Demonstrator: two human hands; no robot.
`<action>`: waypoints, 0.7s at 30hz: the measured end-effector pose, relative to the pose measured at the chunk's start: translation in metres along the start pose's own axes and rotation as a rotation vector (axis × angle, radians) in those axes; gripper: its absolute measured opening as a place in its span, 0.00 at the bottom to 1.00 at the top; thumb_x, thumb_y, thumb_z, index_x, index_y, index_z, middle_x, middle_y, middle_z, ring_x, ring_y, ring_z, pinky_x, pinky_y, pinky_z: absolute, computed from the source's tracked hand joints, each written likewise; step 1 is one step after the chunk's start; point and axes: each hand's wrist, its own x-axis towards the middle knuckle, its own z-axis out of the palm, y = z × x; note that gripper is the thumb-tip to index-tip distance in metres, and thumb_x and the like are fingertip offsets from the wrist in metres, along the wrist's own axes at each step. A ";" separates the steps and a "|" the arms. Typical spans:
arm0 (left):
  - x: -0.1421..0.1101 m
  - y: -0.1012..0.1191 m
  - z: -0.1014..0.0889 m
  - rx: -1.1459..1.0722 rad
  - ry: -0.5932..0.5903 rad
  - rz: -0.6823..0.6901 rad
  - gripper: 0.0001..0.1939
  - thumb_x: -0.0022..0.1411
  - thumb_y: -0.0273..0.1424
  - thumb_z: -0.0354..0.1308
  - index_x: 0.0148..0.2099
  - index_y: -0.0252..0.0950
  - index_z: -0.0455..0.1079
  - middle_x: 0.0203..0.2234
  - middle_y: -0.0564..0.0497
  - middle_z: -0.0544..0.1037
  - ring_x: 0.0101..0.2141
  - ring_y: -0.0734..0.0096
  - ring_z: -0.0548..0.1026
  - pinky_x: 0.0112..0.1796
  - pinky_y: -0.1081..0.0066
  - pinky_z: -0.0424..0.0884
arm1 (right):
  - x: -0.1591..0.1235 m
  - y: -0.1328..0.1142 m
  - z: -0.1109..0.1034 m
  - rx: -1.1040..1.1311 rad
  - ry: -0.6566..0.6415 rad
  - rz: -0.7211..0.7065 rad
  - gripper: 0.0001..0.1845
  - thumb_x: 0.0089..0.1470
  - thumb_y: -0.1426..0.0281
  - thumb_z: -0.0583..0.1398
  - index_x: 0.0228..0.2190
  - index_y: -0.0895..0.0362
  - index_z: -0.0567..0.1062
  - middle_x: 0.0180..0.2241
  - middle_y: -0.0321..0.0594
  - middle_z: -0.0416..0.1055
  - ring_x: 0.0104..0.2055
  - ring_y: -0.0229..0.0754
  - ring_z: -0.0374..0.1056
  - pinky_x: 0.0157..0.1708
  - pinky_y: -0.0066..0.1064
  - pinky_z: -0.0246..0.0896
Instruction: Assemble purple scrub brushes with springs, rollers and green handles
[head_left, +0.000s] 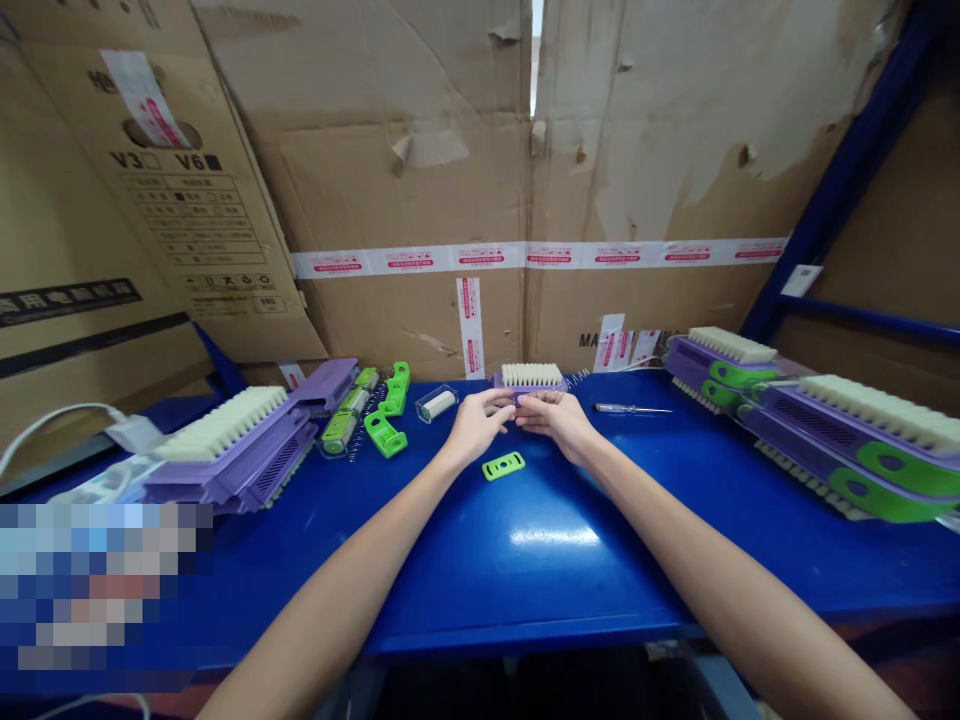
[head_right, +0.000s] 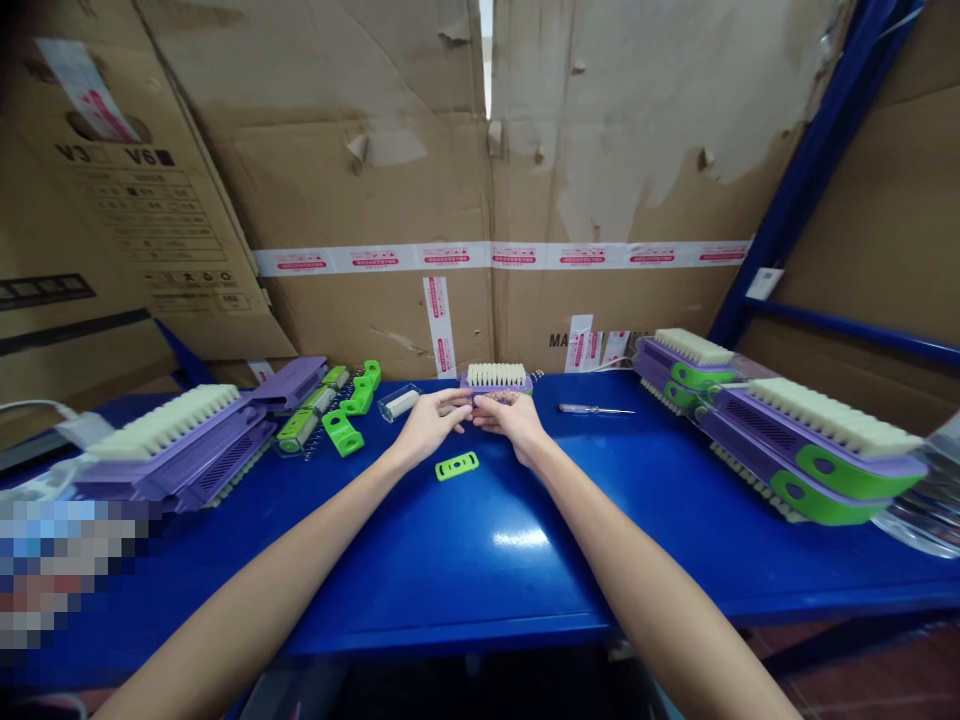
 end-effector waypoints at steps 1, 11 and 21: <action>0.000 0.000 0.000 0.017 0.000 -0.014 0.17 0.51 0.25 0.63 0.46 0.28 0.72 0.35 0.43 0.79 0.30 0.70 0.77 0.24 0.77 0.72 | 0.000 0.001 0.000 -0.012 0.001 0.021 0.08 0.44 0.70 0.66 0.24 0.59 0.72 0.23 0.41 0.76 0.25 0.37 0.72 0.30 0.27 0.68; 0.003 0.003 -0.009 0.002 -0.036 -0.025 0.16 0.48 0.38 0.65 0.35 0.30 0.72 0.28 0.47 0.78 0.29 0.70 0.75 0.31 0.71 0.72 | 0.003 0.002 -0.004 0.149 -0.134 0.069 0.07 0.46 0.72 0.64 0.31 0.60 0.75 0.27 0.43 0.77 0.28 0.38 0.73 0.34 0.29 0.68; -0.016 0.031 -0.020 1.027 -0.555 0.071 0.17 0.45 0.43 0.65 0.34 0.36 0.74 0.24 0.52 0.76 0.26 0.70 0.73 0.26 0.75 0.62 | 0.009 0.001 -0.012 0.101 -0.030 0.040 0.09 0.47 0.69 0.64 0.33 0.59 0.75 0.28 0.42 0.77 0.28 0.37 0.72 0.32 0.28 0.68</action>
